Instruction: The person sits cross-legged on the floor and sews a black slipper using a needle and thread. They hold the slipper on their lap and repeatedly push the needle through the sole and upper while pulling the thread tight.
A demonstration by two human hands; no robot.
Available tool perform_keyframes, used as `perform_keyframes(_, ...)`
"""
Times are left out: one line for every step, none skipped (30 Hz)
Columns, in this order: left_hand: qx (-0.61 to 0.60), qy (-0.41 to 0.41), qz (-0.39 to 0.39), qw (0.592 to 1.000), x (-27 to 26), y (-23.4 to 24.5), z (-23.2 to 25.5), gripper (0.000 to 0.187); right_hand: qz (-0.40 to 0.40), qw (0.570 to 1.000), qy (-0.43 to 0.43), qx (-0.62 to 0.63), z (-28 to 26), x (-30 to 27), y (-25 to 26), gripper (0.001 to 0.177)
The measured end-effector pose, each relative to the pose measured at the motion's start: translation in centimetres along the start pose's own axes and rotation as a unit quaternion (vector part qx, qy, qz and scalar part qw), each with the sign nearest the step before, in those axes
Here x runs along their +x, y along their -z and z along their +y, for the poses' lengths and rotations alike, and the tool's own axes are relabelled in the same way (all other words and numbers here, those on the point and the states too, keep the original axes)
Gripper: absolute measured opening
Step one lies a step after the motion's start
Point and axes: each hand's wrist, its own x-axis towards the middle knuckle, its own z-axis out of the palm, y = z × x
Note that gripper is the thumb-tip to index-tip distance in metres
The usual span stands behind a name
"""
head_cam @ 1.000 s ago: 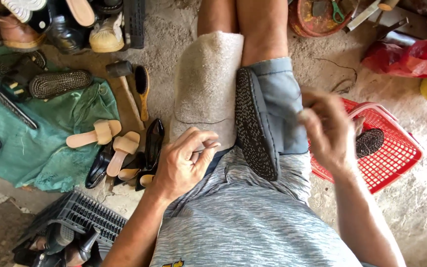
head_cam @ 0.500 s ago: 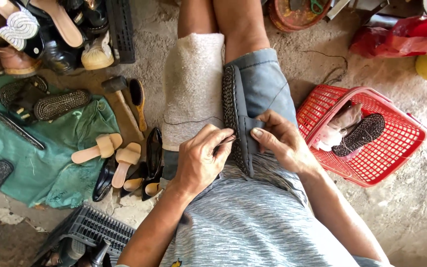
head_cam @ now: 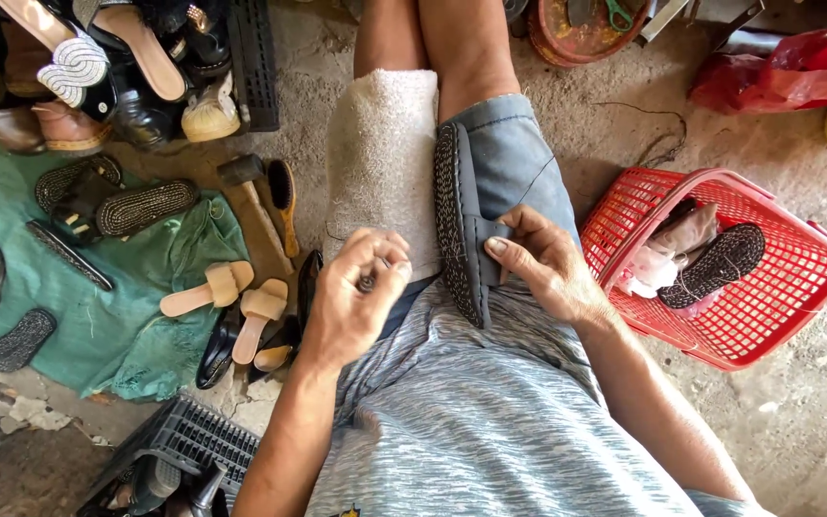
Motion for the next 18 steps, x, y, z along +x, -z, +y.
perform_keyframes(0.0, -0.001, 0.0, 1.0, 0.1, -0.1, 0.8, 0.007, 0.0, 1.0, 0.001, 0.0, 0.0, 0.0, 0.0, 0.021)
perform_keyframes(0.053, -0.016, 0.035, 0.998, 0.3, -0.2, 1.5, 0.014, 0.001, 1.0, 0.002, -0.002, 0.0, 0.0, 0.0, 0.022)
perform_keyframes(0.105, -0.03, 0.069, 0.992, 0.4, -0.2, 2.3, 0.025, 0.003, 1.0, 0.003, -0.004, 0.0, 0.1, 0.0, 0.022)
perform_keyframes(0.106, -0.031, 0.069, 0.992, 0.3, -0.3, 1.8, 0.025, 0.003, 1.0, 0.003, -0.003, 0.1, 0.0, 0.1, 0.022)
perform_keyframes(0.131, -0.065, 0.093, 0.985, 0.3, -0.4, 1.3, 0.02, 0.003, 1.0, 0.002, -0.011, 0.3, 0.0, 0.1, 0.022)
perform_keyframes(0.157, -0.098, 0.117, 0.976, 0.2, -0.4, 0.8, 0.016, 0.003, 1.0, 0.0, -0.019, 0.4, -0.1, 0.2, 0.023)
perform_keyframes(0.156, -0.097, 0.114, 0.976, -0.1, -0.7, 0.2, 0.016, 0.005, 1.0, -0.001, -0.019, 0.3, -0.1, 0.2, 0.023)
perform_keyframes(0.144, -0.09, 0.091, 0.981, -0.4, -0.9, -0.4, 0.012, 0.003, 1.0, 0.001, -0.013, 0.2, -0.1, 0.1, 0.022)
perform_keyframes(0.132, -0.083, 0.072, 0.985, -0.7, -1.1, -1.0, 0.008, -0.002, 1.0, 0.005, -0.009, 0.1, 0.1, 0.0, 0.022)
perform_keyframes(0.132, -0.083, 0.073, 0.985, -0.9, -1.6, -1.1, 0.008, -0.004, 1.0, 0.005, -0.009, 0.1, 0.1, 0.1, 0.022)
perform_keyframes(0.141, -0.088, 0.067, 0.984, -1.0, -2.2, -1.2, 0.007, -0.006, 1.0, 0.004, -0.007, 0.2, 0.2, 0.1, 0.021)
perform_keyframes(0.15, -0.092, 0.062, 0.983, -1.2, -2.8, -1.3, 0.008, -0.008, 1.0, 0.003, -0.006, 0.2, 0.3, 0.2, 0.021)
perform_keyframes(0.149, -0.092, 0.062, 0.983, -1.0, -3.1, -0.9, 0.008, -0.008, 1.0, 0.003, -0.007, 0.2, 0.3, 0.1, 0.021)
perform_keyframes(0.143, -0.098, 0.055, 0.983, -0.8, -3.4, -0.5, 0.01, -0.01, 1.0, 0.005, -0.005, 0.2, 0.3, 0.1, 0.021)
perform_keyframes(0.137, -0.105, 0.045, 0.984, -0.5, -3.8, -0.1, 0.013, -0.01, 1.0, 0.008, -0.002, 0.2, 0.3, 0.1, 0.021)
perform_keyframes(0.136, -0.105, 0.044, 0.984, -0.3, -4.0, 0.0, 0.013, -0.008, 1.0, 0.007, -0.003, 0.4, 0.3, 0.2, 0.021)
perform_keyframes(0.154, -0.105, 0.042, 0.982, -0.2, -4.1, 0.1, 0.012, -0.011, 1.0, 0.008, -0.001, 0.5, 0.4, 0.3, 0.021)
perform_keyframes(0.172, -0.104, 0.04, 0.979, 0.0, -4.2, 0.3, 0.013, -0.013, 1.0, 0.01, 0.001, 0.7, 0.4, 0.3, 0.021)
